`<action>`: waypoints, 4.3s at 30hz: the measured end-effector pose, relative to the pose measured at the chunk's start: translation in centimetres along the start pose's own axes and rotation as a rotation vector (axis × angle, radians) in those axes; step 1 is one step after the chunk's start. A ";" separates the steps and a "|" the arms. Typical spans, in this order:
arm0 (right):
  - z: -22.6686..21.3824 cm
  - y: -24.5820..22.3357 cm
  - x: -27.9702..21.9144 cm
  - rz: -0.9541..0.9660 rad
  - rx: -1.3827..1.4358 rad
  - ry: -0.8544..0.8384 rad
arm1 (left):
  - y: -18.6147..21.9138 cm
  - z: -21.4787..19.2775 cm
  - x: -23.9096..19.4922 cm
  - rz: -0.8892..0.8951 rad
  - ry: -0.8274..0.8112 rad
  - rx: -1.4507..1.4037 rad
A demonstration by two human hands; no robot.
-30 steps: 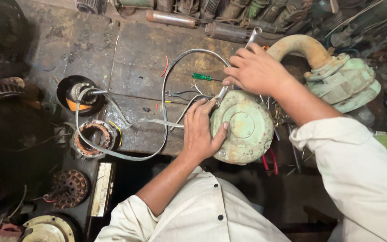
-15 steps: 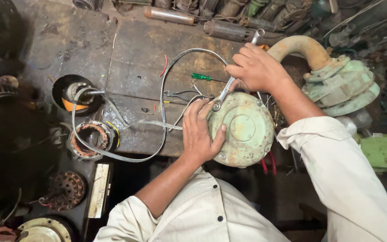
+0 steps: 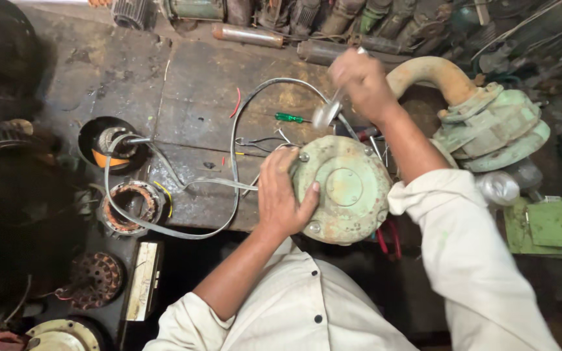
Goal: The person uses a wrench to tighten bolts on a circular metal motor housing. They then use a hammer to tap the wrench and the housing, likely to loosen or seat the bolts. The person continues to adjust the bolts and reposition the housing on the workbench.
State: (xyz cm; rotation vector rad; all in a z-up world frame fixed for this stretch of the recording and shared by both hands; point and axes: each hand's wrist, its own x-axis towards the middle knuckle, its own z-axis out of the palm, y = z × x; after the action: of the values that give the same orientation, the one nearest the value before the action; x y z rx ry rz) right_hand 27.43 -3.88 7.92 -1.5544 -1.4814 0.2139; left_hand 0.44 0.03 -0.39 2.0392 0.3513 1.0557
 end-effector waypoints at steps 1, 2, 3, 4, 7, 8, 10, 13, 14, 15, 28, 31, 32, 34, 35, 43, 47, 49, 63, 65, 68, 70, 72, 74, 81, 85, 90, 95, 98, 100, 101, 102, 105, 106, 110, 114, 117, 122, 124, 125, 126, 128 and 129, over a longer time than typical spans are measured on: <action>-0.2 0.1 -0.4 0.083 -0.093 0.111 | 0.1 0.0 -0.1 -0.006 -0.003 0.005; -0.8 0.0 -1.3 0.170 -0.190 0.223 | 0.2 0.0 -0.2 -0.010 -0.009 0.005; -1.4 -0.1 -2.4 0.258 -0.285 0.335 | 0.3 -0.1 -0.3 -0.013 -0.015 0.004; -2.2 -0.2 -3.9 0.283 -0.398 0.335 | 0.2 0.0 -0.1 -0.006 -0.026 -0.003; -4.3 0.2 -10.8 0.350 -0.633 0.304 | -0.3 0.3 -0.6 -0.023 -0.021 -0.001; -4.8 0.5 -13.8 0.357 -0.639 0.274 | -0.4 0.3 -1.3 -0.004 0.000 0.006; -5.4 1.4 -20.1 0.445 -0.615 0.253 | -1.0 -0.3 -2.6 0.024 0.028 0.114; -5.0 2.5 -30.4 0.601 -0.645 0.345 | -1.1 -1.9 -5.7 0.011 0.115 0.248; -4.9 2.9 -33.6 0.727 -0.645 0.356 | -1.1 -2.4 -6.9 -0.040 0.131 0.238; -4.9 3.2 -36.7 0.791 -0.660 0.373 | -1.2 -2.7 -8.0 -0.091 0.147 0.229; -4.7 8.0 -40.7 0.613 -0.938 0.395 | -0.6 0.0 -11.8 -0.508 0.303 -0.013; -3.7 8.3 -36.9 0.475 -0.804 0.321 | 1.4 0.5 -13.4 -0.523 0.304 0.078; -3.2 8.5 -35.9 0.461 -0.733 0.273 | 2.1 0.7 -14.3 -0.558 0.317 0.086; -1.9 9.1 -34.4 0.428 -0.741 0.189 | 3.4 0.9 -16.4 -0.605 0.346 0.097; -1.2 9.4 -34.0 0.408 -0.744 0.147 | 4.0 0.9 -17.5 -0.617 0.362 0.100; 3.9 11.9 -34.2 0.306 -0.763 -0.046 | 7.5 -1.2 -24.9 -0.794 0.589 0.281; 3.2 13.4 -34.5 0.297 -0.661 -0.018 | 7.4 -1.8 -24.7 -0.798 0.624 0.331; 2.8 13.5 -34.3 0.307 -0.639 -0.018 | 6.7 -2.1 -23.2 -0.764 0.608 0.336; 2.4 1.1 -34.5 0.460 -0.606 0.305 | -4.8 -8.1 -1.6 -0.278 0.027 0.303; 3.5 -1.1 -34.3 0.464 -0.661 0.366 | -8.8 -7.6 1.9 -0.336 -0.139 0.338; 5.3 -3.8 -34.8 0.587 -0.750 0.396 | -16.0 -5.5 5.6 -0.163 -0.506 0.444; 6.8 -5.2 -35.4 0.629 -0.782 0.413 | -21.0 -3.0 7.1 -0.120 -0.695 0.557; 8.0 -6.4 -36.1 0.648 -0.820 0.435 | -25.0 0.0 7.7 -0.008 -0.859 0.681; 9.3 -7.7 -36.7 0.647 -0.864 0.460 | -27.5 3.0 7.6 0.172 -0.997 0.814; 13.1 -12.1 -38.6 0.855 -0.990 0.424 | -28.3 10.5 7.2 0.658 -0.584 0.436; 13.9 -13.8 -38.1 0.955 -1.010 0.416 | -27.8 12.7 6.2 0.361 -0.848 0.468; 14.1 -14.4 -36.2 0.983 -1.027 0.401 | -29.7 12.3 5.7 0.106 -0.801 0.642; 13.9 -15.1 -36.1 0.994 -0.983 0.385 | -34.7 9.2 7.1 -0.054 -0.872 0.749; 13.7 -14.5 -36.4 0.961 -0.948 0.391 | -37.0 7.1 7.0 -0.254 -0.824 0.725; 13.5 -13.8 -36.4 0.975 -0.984 0.373 | -37.5 5.9 6.4 -0.182 -0.752 0.782; 13.4 -13.5 -36.5 0.982 -1.002 0.366 | -37.7 5.3 6.4 -0.131 -0.744 0.745; 13.5 -13.3 -36.6 0.967 -1.005 0.365 | -37.7 4.6 6.3 -0.079 -0.741 0.705; 13.3 -13.4 -37.1 0.940 -0.998 0.361 | -36.9 1.6 7.1 0.048 -0.691 0.695; 13.1 -13.3 -37.2 0.932 -0.986 0.366 | -36.1 0.7 7.9 0.089 -0.661 0.711; 12.2 -13.2 -36.7 0.882 -0.979 0.365 | -29.9 -5.3 11.9 0.054 -0.578 0.745; 10.8 -13.8 -34.6 0.838 -0.969 0.388 | -19.2 -12.3 16.4 0.218 -0.338 0.650; 9.0 -14.8 -32.2 0.737 -0.903 0.465 | -9.1 -14.7 17.6 0.207 -0.280 0.610; 6.3 -16.6 -27.4 0.617 -0.841 0.617 | 6.0 -11.9 16.6 0.349 -0.342 0.324; 5.3 -17.1 -26.1 0.516 -0.758 0.594 | 9.8 -8.0 16.0 0.365 -0.454 0.200; 4.8 -17.0 -25.8 0.465 -0.707 0.558 | 11.4 -5.8 15.3 0.372 -0.510 0.140; 4.6 -16.5 -25.5 0.437 -0.492 0.531 | 12.7 -3.3 14.3 0.342 -0.548 0.049; 4.0 -15.9 -26.5 0.509 -0.054 0.501 | 14.6 2.2 11.8 0.332 -0.580 -0.125; 4.0 -15.5 -27.5 0.606 0.174 0.494 | 15.1 4.9 10.2 0.352 -0.572 -0.209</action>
State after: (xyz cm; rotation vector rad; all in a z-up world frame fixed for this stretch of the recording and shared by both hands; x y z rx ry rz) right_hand 7.07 -28.06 4.02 -1.7189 -0.5750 0.2736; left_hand 8.94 -6.61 15.14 2.1428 -0.4075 0.6225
